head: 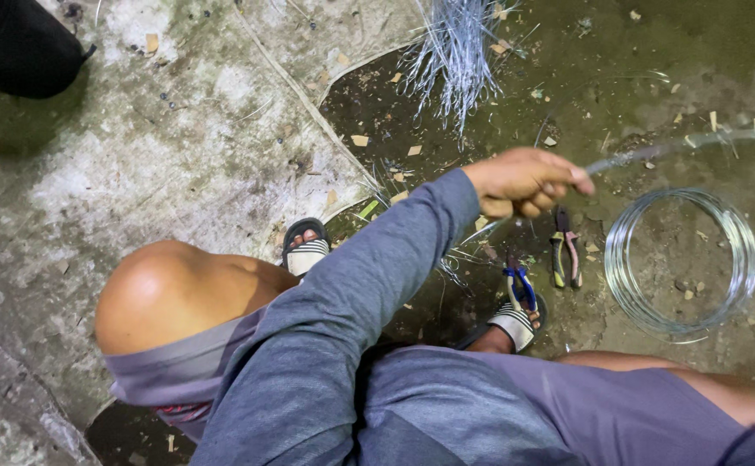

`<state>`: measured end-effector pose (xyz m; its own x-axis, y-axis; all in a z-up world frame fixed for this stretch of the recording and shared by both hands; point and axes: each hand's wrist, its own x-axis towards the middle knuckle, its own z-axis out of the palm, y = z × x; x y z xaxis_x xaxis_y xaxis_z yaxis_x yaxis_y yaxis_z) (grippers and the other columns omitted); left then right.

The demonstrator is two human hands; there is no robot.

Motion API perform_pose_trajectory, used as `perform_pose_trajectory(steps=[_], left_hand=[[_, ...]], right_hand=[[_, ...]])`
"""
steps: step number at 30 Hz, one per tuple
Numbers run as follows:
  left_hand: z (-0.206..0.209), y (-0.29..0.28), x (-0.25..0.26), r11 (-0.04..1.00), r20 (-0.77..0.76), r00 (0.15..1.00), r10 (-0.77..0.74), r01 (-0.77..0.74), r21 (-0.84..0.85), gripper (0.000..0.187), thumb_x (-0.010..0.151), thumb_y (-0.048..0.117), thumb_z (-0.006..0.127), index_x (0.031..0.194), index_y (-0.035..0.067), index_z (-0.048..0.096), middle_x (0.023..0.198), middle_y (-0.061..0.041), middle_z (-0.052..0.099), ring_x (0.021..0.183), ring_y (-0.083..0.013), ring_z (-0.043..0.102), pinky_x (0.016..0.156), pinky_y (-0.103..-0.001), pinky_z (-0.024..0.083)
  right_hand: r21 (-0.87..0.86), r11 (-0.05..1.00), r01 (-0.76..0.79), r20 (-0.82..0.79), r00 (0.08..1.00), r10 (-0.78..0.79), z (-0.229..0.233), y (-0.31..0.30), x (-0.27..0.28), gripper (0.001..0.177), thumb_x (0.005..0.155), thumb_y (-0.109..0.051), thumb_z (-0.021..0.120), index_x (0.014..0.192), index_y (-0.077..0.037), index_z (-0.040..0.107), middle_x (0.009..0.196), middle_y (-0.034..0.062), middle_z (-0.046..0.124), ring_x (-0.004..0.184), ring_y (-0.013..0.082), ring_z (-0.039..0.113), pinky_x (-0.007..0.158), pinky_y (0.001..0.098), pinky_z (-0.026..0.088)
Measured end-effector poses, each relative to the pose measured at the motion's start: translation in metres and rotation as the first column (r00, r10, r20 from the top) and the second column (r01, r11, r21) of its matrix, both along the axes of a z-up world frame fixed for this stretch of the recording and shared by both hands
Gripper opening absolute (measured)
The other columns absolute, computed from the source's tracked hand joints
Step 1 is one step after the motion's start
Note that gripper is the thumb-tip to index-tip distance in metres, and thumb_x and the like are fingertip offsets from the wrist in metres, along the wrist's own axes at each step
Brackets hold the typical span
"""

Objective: The person cuts lengths of metal wire using pliers and then bends the ends to form loops. The person repeats this process multiple times, creating a pile of finished wire pieces on the floor.

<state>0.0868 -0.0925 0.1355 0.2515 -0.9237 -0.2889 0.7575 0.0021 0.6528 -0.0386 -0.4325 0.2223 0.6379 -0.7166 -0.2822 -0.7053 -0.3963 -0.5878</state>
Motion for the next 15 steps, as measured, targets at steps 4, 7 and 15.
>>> perform_pose_trajectory(steps=[4,7,15], left_hand=[[0.008,0.013,0.017,0.971,-0.145,0.968,0.205,-0.220,-0.094,0.032,0.109,0.021,0.051,0.124,-0.004,0.064,0.069,0.006,0.040,0.053,-0.0057,0.032,0.044,-0.022,0.028],[0.017,0.018,0.021,0.940,-0.197,0.943,0.269,-0.302,-0.161,0.031,0.110,0.021,0.050,0.124,-0.003,0.062,0.071,0.007,0.037,0.054,-0.0048,0.030,0.044,-0.022,0.028],[0.030,0.023,0.010,0.901,-0.226,0.920,0.321,-0.370,-0.226,0.029,0.111,0.022,0.051,0.123,-0.002,0.062,0.071,0.007,0.037,0.056,-0.0048,0.030,0.046,-0.022,0.027]], right_hand=[[-0.080,0.996,-0.046,-0.059,0.997,0.041,0.022,0.024,0.000,0.026,0.104,-0.030,0.063,0.114,-0.009,0.076,0.097,0.0066,0.078,0.087,0.0176,0.074,0.075,0.0361,0.057],[-0.111,0.985,-0.133,-0.097,0.988,0.122,0.052,0.039,0.005,0.028,0.103,-0.030,0.063,0.114,-0.009,0.077,0.097,0.0064,0.078,0.087,0.0174,0.074,0.074,0.0359,0.057],[0.181,0.656,-0.733,0.088,0.676,0.731,0.054,0.172,-0.003,0.032,0.094,-0.034,0.065,0.117,-0.016,0.079,0.092,0.0032,0.081,0.078,0.0138,0.073,0.070,0.0302,0.059]])
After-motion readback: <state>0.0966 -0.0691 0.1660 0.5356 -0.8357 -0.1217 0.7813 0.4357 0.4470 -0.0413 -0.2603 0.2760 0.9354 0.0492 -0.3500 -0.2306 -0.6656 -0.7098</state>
